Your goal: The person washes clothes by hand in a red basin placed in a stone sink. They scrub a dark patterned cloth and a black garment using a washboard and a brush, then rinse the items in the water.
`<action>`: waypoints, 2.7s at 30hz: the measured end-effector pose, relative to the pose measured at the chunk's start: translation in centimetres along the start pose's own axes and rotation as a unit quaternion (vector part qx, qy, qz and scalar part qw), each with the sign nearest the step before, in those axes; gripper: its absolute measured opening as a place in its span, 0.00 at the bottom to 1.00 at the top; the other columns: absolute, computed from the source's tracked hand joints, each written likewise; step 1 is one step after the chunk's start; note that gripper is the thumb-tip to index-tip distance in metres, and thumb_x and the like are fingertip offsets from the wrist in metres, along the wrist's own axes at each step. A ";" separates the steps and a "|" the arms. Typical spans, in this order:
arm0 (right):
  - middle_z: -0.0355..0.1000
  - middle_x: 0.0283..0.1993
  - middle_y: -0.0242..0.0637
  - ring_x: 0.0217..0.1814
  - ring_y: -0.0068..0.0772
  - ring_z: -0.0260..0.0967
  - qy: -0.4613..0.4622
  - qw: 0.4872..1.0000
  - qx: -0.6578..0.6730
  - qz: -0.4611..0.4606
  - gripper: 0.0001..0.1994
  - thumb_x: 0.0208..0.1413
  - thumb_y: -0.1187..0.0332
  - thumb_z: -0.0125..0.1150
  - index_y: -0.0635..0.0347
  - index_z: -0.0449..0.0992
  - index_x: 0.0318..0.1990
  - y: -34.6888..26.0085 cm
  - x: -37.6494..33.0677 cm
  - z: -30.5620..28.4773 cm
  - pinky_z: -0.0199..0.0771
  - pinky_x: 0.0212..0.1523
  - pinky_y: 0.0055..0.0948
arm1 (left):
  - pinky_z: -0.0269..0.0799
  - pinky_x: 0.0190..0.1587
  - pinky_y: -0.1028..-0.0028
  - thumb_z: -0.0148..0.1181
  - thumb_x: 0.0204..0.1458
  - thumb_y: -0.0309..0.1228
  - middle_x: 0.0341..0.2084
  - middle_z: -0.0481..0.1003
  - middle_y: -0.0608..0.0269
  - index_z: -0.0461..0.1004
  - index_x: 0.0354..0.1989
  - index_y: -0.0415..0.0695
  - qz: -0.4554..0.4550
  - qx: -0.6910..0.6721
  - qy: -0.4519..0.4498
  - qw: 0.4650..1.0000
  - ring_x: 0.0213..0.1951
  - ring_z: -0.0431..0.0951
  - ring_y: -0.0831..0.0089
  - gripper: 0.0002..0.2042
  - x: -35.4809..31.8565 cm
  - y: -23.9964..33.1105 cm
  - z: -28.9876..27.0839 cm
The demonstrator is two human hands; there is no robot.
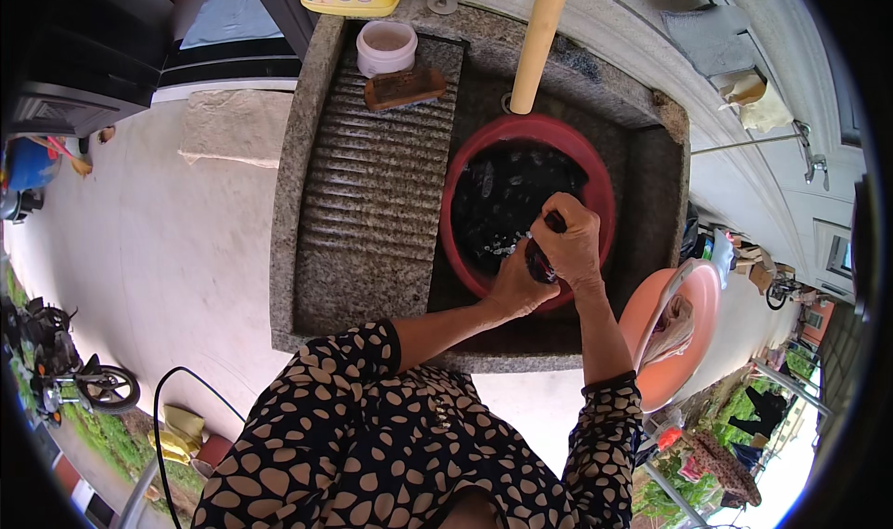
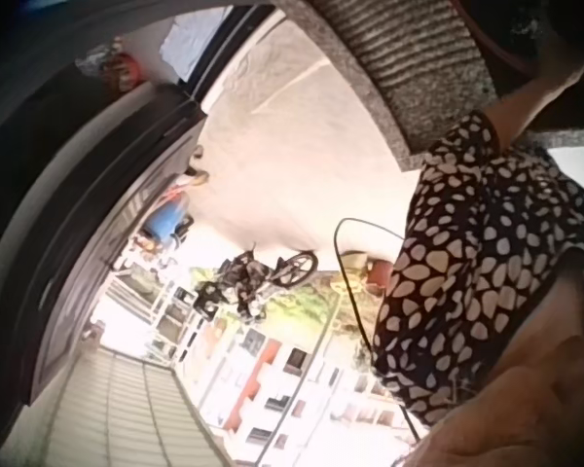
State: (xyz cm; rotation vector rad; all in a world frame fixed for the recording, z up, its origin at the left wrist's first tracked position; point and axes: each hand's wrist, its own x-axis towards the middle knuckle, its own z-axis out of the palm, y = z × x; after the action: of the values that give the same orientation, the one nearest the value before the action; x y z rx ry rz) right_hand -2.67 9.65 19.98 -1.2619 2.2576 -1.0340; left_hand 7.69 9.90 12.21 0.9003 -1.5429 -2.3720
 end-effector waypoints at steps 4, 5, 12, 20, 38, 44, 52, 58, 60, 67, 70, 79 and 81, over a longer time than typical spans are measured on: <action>0.64 0.21 0.38 0.21 0.31 0.64 0.043 0.995 -0.083 0.018 0.05 0.36 0.78 0.57 0.63 0.68 0.23 2.1 0.9 2.5 0.64 0.24 0.28 | 0.70 0.45 0.58 0.68 0.36 0.40 0.39 0.75 0.46 0.61 0.49 0.39 -0.026 0.091 0.054 0.994 0.44 0.75 0.49 0.32 1.4 0.0 -0.6; 0.66 0.21 0.40 0.22 0.36 0.66 0.048 0.993 -0.101 0.029 0.05 0.36 0.77 0.58 0.62 0.68 0.23 2.5 1.0 3.0 0.66 0.25 0.31 | 0.70 0.46 0.58 0.68 0.36 0.42 0.39 0.75 0.46 0.61 0.49 0.40 -0.040 0.113 0.065 0.991 0.44 0.75 0.49 0.33 1.6 0.0 -0.7; 0.70 0.23 0.34 0.27 0.32 0.71 -0.006 0.968 0.150 0.200 0.03 0.43 0.78 0.58 0.61 0.71 0.25 5.6 0.4 2.9 0.71 0.28 0.28 | 0.72 0.44 0.67 0.71 0.35 0.39 0.38 0.74 0.55 0.60 0.52 0.41 -0.155 0.070 -0.120 0.978 0.42 0.75 0.65 0.36 2.5 -0.2 -4.0; 0.71 0.34 0.40 0.38 0.36 0.73 -0.029 0.797 0.597 0.081 0.05 0.44 0.78 0.62 0.61 0.72 0.27 -1.2 -2.8 -3.4 0.75 0.43 0.35 | 0.78 0.34 0.67 0.65 0.39 0.25 0.36 0.74 0.58 0.61 0.53 0.37 -0.209 -0.313 -0.298 0.877 0.34 0.77 0.69 0.30 -2.8 9.0 -5.1; 0.74 0.30 0.46 0.34 0.43 0.73 0.050 0.993 0.061 0.093 0.09 0.42 0.66 0.58 0.59 0.79 0.30 -4.3 1.9 -5.4 0.73 0.39 0.35 | 0.58 0.12 0.77 0.66 0.40 0.22 0.19 0.71 0.64 0.70 0.33 0.42 -0.223 0.132 -0.238 0.936 0.18 0.72 0.75 0.12 -0.2 16.2 -2.7; 0.75 0.33 0.49 0.38 0.53 0.73 0.086 0.985 -0.057 0.139 0.09 0.42 0.66 0.56 0.57 0.78 0.30 -1.9 2.4 -2.1 0.75 0.42 0.42 | 0.52 0.09 0.80 0.65 0.36 0.24 0.19 0.71 0.63 0.70 0.31 0.40 -0.157 0.185 -0.196 0.950 0.16 0.71 0.75 0.13 3.0 11.8 -3.0; 0.74 0.39 0.49 0.43 0.53 0.73 0.063 0.974 -0.123 0.178 0.09 0.47 0.66 0.57 0.57 0.78 0.35 -0.3 2.6 -2.3 0.75 0.44 0.43 | 0.58 0.10 0.77 0.62 0.33 0.23 0.13 0.70 0.66 0.70 0.19 0.40 -0.033 0.241 -0.146 0.959 0.13 0.69 0.77 0.06 4.1 10.1 -1.1; 0.74 0.41 0.49 0.46 0.53 0.73 0.030 0.970 -0.153 0.185 0.11 0.47 0.67 0.54 0.57 0.78 0.38 -0.1 2.4 -1.3 0.75 0.46 0.43 | 0.66 0.16 0.76 0.63 0.35 0.24 0.14 0.72 0.65 0.71 0.18 0.38 0.041 0.215 -0.152 0.964 0.14 0.72 0.76 0.06 5.7 6.4 -2.4; 0.74 0.42 0.49 0.46 0.53 0.73 0.030 0.968 -0.157 0.192 0.11 0.47 0.67 0.54 0.57 0.78 0.38 -0.3 2.3 -1.0 0.74 0.46 0.43 | 0.67 0.17 0.75 0.64 0.35 0.24 0.15 0.73 0.63 0.72 0.18 0.38 0.056 0.225 -0.143 0.962 0.16 0.73 0.76 0.06 6.0 5.6 -2.8; 0.74 0.43 0.50 0.47 0.52 0.72 0.039 0.962 -0.160 0.217 0.11 0.48 0.66 0.54 0.57 0.78 0.37 0.3 1.3 -0.2 0.74 0.46 0.43 | 0.71 0.22 0.74 0.68 0.36 0.32 0.24 0.76 0.58 0.71 0.39 0.35 0.040 0.320 -0.128 0.938 0.20 0.77 0.73 0.21 5.4 4.6 -3.1; 0.74 0.42 0.50 0.46 0.53 0.73 0.038 0.961 -0.153 0.226 0.10 0.47 0.66 0.55 0.58 0.78 0.37 0.1 0.9 0.4 0.75 0.45 0.43 | 0.71 0.21 0.74 0.69 0.36 0.35 0.26 0.76 0.58 0.66 0.47 0.35 0.012 0.324 -0.106 0.940 0.19 0.76 0.72 0.29 5.1 3.8 -3.3; 0.69 0.22 0.27 0.25 0.17 0.62 0.175 0.790 0.571 0.139 0.08 0.50 0.75 0.59 0.61 0.73 0.21 -0.7 -2.5 -3.3 0.65 0.27 0.21 | 0.68 0.23 0.75 0.64 0.47 0.45 0.34 0.75 0.55 0.66 0.50 0.43 -0.179 -0.047 -0.341 0.921 0.29 0.77 0.67 0.26 0.4 12.1 -6.7; 0.69 0.23 0.27 0.26 0.14 0.61 0.272 0.770 0.570 0.091 0.08 0.53 0.74 0.59 0.60 0.73 0.22 -1.4 -3.7 -4.1 0.65 0.29 0.19 | 0.70 0.34 0.70 0.62 0.48 0.47 0.41 0.73 0.55 0.64 0.53 0.44 -0.175 -0.171 -0.344 0.907 0.39 0.75 0.65 0.28 -1.3 12.5 -5.7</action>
State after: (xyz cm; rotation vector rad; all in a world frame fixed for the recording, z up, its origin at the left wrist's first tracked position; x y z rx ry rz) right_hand -2.39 14.00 23.57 -0.1958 1.3778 -2.3436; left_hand 9.75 0.49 22.11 0.2737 -1.1104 -3.3289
